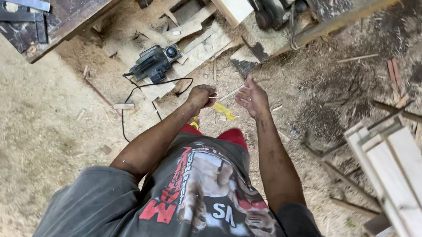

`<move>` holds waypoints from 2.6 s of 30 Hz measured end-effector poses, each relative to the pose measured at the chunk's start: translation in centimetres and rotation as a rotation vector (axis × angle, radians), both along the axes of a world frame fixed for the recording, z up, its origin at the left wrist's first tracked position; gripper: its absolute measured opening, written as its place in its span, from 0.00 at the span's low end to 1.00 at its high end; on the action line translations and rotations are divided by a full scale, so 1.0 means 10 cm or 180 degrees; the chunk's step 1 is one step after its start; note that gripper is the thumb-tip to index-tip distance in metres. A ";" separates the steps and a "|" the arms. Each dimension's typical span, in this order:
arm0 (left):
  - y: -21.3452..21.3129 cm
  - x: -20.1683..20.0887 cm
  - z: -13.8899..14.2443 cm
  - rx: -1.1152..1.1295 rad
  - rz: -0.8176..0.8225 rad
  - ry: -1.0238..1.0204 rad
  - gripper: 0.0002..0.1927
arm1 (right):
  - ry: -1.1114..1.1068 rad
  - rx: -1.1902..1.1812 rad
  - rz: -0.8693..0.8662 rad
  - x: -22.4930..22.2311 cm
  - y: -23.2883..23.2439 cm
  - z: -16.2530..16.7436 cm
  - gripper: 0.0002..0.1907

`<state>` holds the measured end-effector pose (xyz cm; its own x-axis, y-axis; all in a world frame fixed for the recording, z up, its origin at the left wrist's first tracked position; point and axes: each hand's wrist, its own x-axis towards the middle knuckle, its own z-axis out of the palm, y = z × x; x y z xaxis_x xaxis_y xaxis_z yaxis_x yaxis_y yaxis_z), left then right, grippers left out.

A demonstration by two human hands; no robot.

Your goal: The person picks up wooden planks and strips from a pile on the ground, carries them across the workshop, and places them onto a growing stack of boards. They repeat this handling cycle, moving individual boards one at a time between the pile and the stack.

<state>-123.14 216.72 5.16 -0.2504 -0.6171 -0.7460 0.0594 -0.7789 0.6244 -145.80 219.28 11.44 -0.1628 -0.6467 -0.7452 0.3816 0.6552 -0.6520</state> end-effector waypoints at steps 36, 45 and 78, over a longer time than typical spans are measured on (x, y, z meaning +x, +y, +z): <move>1.71 -1.55 0.37 0.0035 0.3560 0.0024 0.14 | -0.1420 -0.0421 0.0886 -0.12 -1.47 -0.03 0.33; 3.36 -1.73 0.08 0.0134 0.3292 -0.0051 0.12 | -0.1761 -0.0075 0.0978 -1.09 1.16 -0.57 0.23; 4.55 -5.08 -0.56 -0.0094 0.1596 -0.0294 0.42 | -0.2317 0.0721 0.0909 -5.07 5.21 -1.09 0.39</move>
<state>-173.92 262.25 -0.39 0.1482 -0.6656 -0.7315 0.3649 -0.6507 0.6660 -196.51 271.40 0.53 0.5613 -0.4107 -0.7185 0.4568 0.8777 -0.1449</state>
